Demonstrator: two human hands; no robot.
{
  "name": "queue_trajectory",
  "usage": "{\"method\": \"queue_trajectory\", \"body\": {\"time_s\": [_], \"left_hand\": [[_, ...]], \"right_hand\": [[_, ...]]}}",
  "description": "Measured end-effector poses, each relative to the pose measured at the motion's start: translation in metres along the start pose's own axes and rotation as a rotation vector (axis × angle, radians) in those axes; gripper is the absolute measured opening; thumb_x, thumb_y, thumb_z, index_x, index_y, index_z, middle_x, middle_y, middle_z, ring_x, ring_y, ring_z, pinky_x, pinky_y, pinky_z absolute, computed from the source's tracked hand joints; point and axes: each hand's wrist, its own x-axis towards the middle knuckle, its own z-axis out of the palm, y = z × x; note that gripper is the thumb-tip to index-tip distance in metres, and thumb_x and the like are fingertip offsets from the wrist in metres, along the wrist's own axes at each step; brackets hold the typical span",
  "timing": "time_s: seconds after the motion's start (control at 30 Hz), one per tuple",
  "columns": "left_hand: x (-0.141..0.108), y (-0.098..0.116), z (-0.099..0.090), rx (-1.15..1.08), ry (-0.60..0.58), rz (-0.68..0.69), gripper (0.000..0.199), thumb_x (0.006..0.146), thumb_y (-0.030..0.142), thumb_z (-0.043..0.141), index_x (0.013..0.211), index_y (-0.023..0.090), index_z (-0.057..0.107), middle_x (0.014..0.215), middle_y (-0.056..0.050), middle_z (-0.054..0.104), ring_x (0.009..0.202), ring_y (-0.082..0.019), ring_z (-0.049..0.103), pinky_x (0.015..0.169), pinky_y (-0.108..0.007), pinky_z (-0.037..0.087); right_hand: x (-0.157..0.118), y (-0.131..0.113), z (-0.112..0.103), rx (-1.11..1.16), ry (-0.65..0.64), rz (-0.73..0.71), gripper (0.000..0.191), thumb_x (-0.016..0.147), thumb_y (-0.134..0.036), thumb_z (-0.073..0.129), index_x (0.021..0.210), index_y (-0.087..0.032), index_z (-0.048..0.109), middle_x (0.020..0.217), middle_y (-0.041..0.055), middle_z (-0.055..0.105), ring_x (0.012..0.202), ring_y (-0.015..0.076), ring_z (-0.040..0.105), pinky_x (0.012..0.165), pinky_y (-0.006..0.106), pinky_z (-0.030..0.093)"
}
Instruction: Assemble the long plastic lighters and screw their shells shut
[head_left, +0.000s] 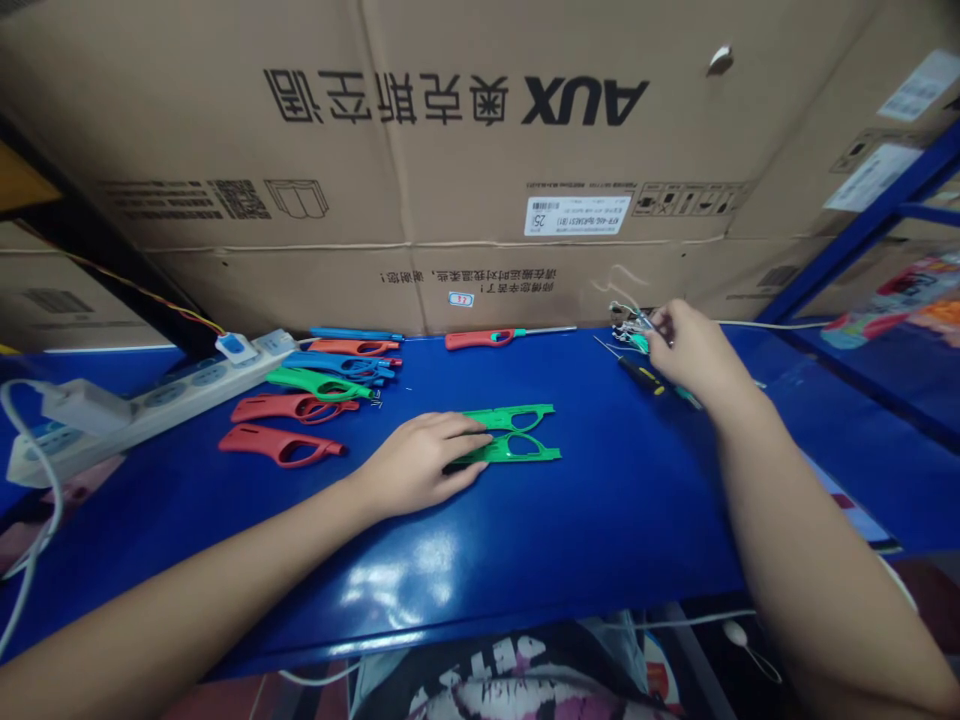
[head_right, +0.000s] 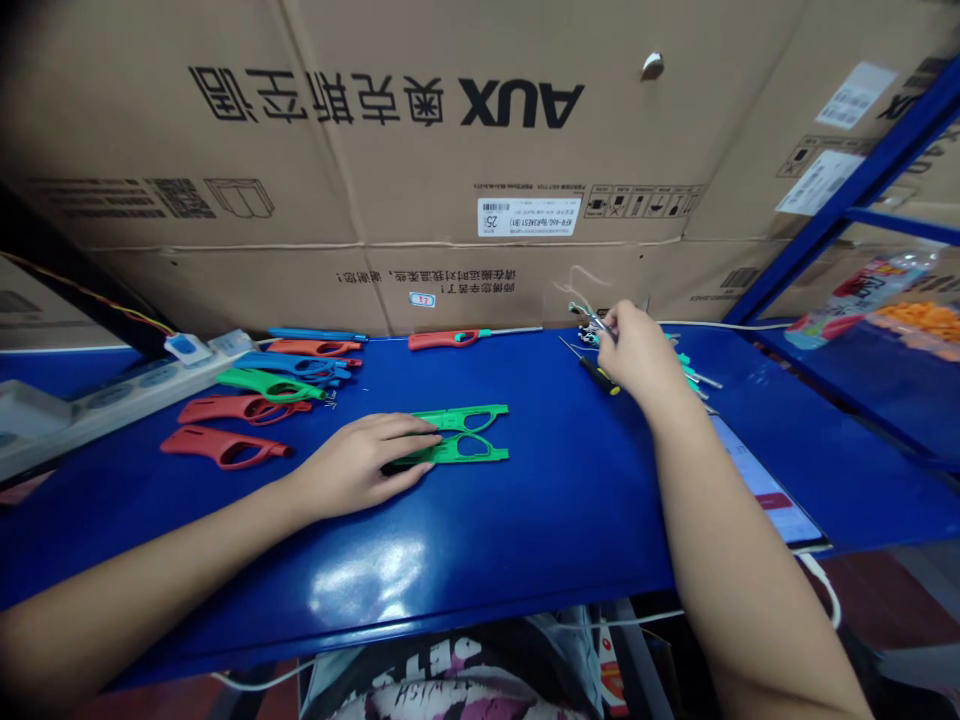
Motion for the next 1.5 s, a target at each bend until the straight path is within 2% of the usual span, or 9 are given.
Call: {"method": "queue_trajectory", "body": {"time_s": [0.2,0.47,0.7,0.87,0.97,1.1,1.2,1.37,1.5], "left_hand": [[-0.004,0.003,-0.016,0.042,-0.099,-0.073,0.036,0.096,0.034,0.057,0.127,0.017,0.067,0.134,-0.013,0.067,0.123,-0.028,0.064,0.105,-0.046,0.053],[-0.002,0.018,-0.021,-0.230,0.187,-0.400,0.056,0.090,0.039,0.068,0.140,0.018,0.053,0.135,-0.012,0.065,0.124,-0.028,0.062,0.107,-0.049,0.050],[-0.003,0.016,0.002,-0.531,0.271,-0.471,0.049,0.088,0.022,0.068,0.132,0.023,0.046,0.097,-0.001,0.072,0.098,-0.018,0.071,0.094,-0.036,0.056],[-0.007,0.015,0.005,-0.600,0.340,-0.474,0.053,0.088,0.020,0.066,0.135,0.023,0.043,0.092,0.000,0.068,0.085,-0.015,0.068,0.085,-0.030,0.056],[-0.009,0.014,0.003,-0.550,0.354,-0.436,0.046,0.089,0.021,0.066,0.132,0.022,0.050,0.091,-0.001,0.068,0.084,-0.014,0.067,0.081,-0.028,0.056],[-0.008,0.016,-0.001,-0.414,0.311,-0.345,0.015,0.093,0.024,0.065,0.106,0.021,0.071,0.096,-0.003,0.074,0.084,-0.015,0.069,0.077,-0.027,0.055],[-0.007,0.017,-0.002,-0.393,0.286,-0.297,0.015,0.095,0.026,0.065,0.106,0.020,0.074,0.097,-0.004,0.075,0.085,-0.016,0.070,0.077,-0.027,0.055],[-0.003,0.010,0.005,-0.309,0.258,-0.223,0.018,0.097,0.027,0.062,0.108,0.020,0.074,0.095,-0.006,0.071,0.088,-0.018,0.067,0.081,-0.031,0.055],[-0.001,0.002,0.009,-0.202,0.218,-0.167,0.020,0.099,0.026,0.058,0.111,0.020,0.073,0.099,-0.008,0.070,0.090,-0.020,0.063,0.083,-0.036,0.054]], "right_hand": [[-0.024,-0.042,0.003,0.297,0.021,-0.429,0.008,0.091,-0.028,0.053,0.094,-0.021,0.051,0.087,0.0071,0.061,0.078,0.0219,0.058,0.073,0.033,0.044],[-0.070,-0.090,0.014,0.466,-0.188,-0.765,0.006,0.098,-0.021,0.048,0.103,-0.021,0.051,0.100,0.0075,0.059,0.086,0.0188,0.057,0.076,0.030,0.047],[-0.078,-0.095,0.017,0.374,-0.253,-0.777,0.012,0.100,-0.026,0.046,0.108,-0.022,0.054,0.105,0.0081,0.063,0.090,0.0204,0.061,0.075,0.031,0.048],[-0.073,-0.091,0.016,0.209,-0.322,-0.786,0.021,0.102,-0.030,0.042,0.111,-0.021,0.058,0.106,0.0086,0.066,0.088,0.0215,0.063,0.070,0.032,0.045],[-0.068,-0.086,0.013,0.176,-0.467,-0.809,0.026,0.104,-0.032,0.039,0.109,-0.020,0.062,0.102,0.0075,0.068,0.086,0.0209,0.063,0.070,0.032,0.044],[-0.063,-0.080,0.007,0.225,-0.618,-0.796,0.027,0.103,-0.034,0.042,0.106,-0.022,0.065,0.102,0.0058,0.070,0.087,0.0204,0.064,0.073,0.031,0.044],[-0.061,-0.077,0.002,0.272,-0.708,-0.791,0.024,0.102,-0.032,0.045,0.107,-0.025,0.067,0.099,0.0039,0.072,0.086,0.0198,0.064,0.072,0.030,0.044],[-0.059,-0.074,-0.001,0.325,-0.816,-0.683,0.017,0.095,-0.032,0.055,0.107,-0.023,0.063,0.073,-0.0015,0.065,0.057,0.0137,0.053,0.053,0.025,0.037],[-0.057,-0.072,0.004,0.338,-0.809,-0.714,0.010,0.092,-0.026,0.058,0.097,-0.021,0.065,0.083,0.0013,0.067,0.065,0.0141,0.056,0.056,0.025,0.039]]}}
